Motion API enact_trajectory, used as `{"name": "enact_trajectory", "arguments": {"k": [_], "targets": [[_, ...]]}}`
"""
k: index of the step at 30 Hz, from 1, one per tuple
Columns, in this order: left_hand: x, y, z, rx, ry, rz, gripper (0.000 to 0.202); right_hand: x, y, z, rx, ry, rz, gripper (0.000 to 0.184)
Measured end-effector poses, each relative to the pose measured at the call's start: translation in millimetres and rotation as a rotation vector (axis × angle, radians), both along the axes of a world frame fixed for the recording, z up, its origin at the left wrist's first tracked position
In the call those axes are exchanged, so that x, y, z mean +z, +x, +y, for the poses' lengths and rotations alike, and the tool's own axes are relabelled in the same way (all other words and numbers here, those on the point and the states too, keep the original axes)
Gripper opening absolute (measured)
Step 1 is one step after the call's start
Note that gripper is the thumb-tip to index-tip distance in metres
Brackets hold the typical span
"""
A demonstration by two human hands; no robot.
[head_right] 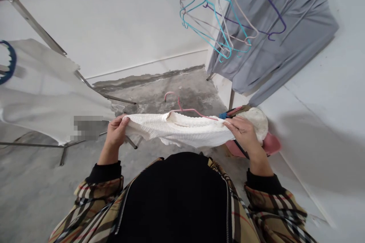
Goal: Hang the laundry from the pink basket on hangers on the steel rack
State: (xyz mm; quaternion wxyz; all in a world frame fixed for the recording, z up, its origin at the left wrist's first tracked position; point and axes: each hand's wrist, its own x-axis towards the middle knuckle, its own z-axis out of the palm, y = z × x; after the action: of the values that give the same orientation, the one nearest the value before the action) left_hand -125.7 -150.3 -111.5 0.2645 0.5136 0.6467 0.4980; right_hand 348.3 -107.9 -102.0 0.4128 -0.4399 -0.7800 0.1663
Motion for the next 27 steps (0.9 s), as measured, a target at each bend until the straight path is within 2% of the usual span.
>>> {"name": "enact_trajectory", "arguments": {"k": [1, 3, 5, 6, 8, 10, 12, 17, 23, 27], "targets": [[3.4, 0.8, 1.1, 0.023, 0.023, 0.092, 0.038, -1.5, -2.3, -0.7, -0.044, 0.005, 0.037, 0.016], [10.6, 5.5, 3.3, 0.153, 0.100, 0.350, 0.032, -3.2, -6.7, -1.9, -0.100, 0.011, 0.096, 0.016], [17.3, 14.9, 5.1, 0.272, 0.212, 0.601, 0.030, -2.2, -11.1, -2.1, -0.088, 0.022, 0.118, 0.015], [20.2, 21.2, 5.6, 0.276, 0.265, 0.692, 0.031, -0.8, -13.6, -1.6, -0.069, 0.032, 0.116, 0.014], [24.1, 35.3, 6.5, 0.135, 0.340, 0.805, 0.030, 3.4, -19.2, -0.3, -0.035, 0.061, 0.099, 0.014], [25.7, 48.1, 7.6, -0.045, 0.386, 0.862, 0.026, 8.4, -25.1, 1.0, -0.004, 0.087, 0.074, 0.017], [25.6, 56.7, 8.9, -0.143, 0.410, 0.853, 0.023, 12.4, -30.1, 1.7, 0.031, 0.095, 0.061, 0.019], [24.9, 60.2, 7.4, -0.126, 0.409, 0.778, 0.023, 10.5, -34.8, 1.1, 0.031, 0.062, 0.087, 0.022], [29.4, 59.0, 0.2, -0.126, 0.437, 0.916, 0.021, -1.6, -28.7, 1.8, -0.134, 0.070, 0.142, 0.024], [27.0, 61.1, -0.7, -0.129, 0.412, 0.971, 0.021, -0.3, -26.1, 2.2, -0.111, 0.049, 0.158, 0.022]]}}
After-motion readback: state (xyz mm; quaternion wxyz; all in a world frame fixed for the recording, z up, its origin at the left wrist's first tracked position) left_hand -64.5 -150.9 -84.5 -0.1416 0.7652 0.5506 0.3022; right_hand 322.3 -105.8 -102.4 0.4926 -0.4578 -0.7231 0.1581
